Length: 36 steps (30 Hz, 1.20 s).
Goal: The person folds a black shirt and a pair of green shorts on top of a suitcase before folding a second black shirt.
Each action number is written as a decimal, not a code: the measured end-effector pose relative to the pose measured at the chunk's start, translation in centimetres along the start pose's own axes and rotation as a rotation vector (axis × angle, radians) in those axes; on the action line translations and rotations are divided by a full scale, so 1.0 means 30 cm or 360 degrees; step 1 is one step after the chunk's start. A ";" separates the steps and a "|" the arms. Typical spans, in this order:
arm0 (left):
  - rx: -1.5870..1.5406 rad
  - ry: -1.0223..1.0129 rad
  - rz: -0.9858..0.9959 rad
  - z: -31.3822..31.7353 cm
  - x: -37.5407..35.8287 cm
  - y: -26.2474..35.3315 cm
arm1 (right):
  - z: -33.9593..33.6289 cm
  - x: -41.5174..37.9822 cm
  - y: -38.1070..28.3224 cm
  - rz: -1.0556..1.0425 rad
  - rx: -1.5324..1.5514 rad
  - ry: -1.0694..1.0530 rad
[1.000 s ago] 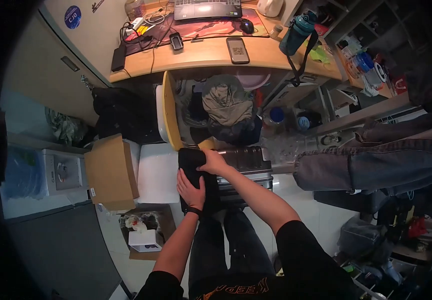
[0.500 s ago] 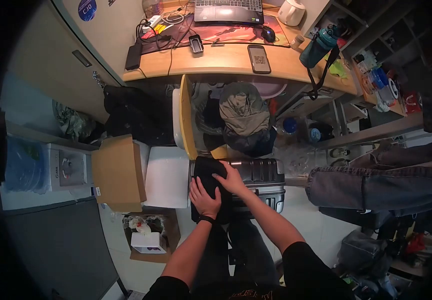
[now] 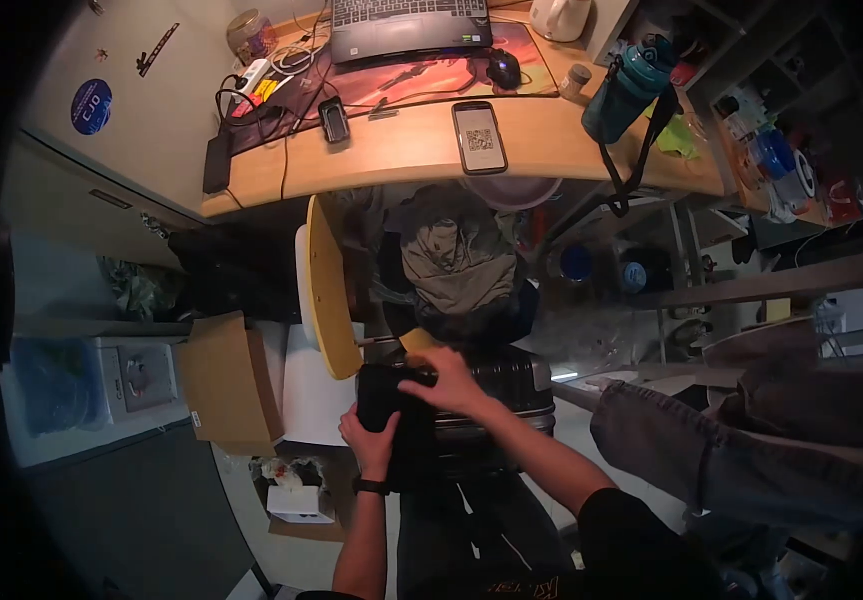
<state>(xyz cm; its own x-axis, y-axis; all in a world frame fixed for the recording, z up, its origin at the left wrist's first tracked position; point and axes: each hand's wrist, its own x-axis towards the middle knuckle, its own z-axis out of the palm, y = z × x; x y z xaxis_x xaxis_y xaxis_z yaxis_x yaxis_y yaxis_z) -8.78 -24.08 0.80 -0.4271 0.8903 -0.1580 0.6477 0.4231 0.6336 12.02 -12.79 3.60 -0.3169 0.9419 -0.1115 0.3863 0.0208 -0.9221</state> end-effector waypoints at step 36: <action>-0.0269 0.0088 0.1115 0.467 1.338 1.189 | -1.067 0.705 0.294 0.0249 -0.0938 0.1524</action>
<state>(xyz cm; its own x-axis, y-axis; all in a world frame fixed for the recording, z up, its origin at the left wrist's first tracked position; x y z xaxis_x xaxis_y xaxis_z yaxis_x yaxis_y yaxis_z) 6.01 29.10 6.44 0.0187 0.9311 0.3642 0.6765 -0.2800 0.6811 36.46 18.04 4.97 0.4656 0.8118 0.3523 0.7912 -0.2035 -0.5767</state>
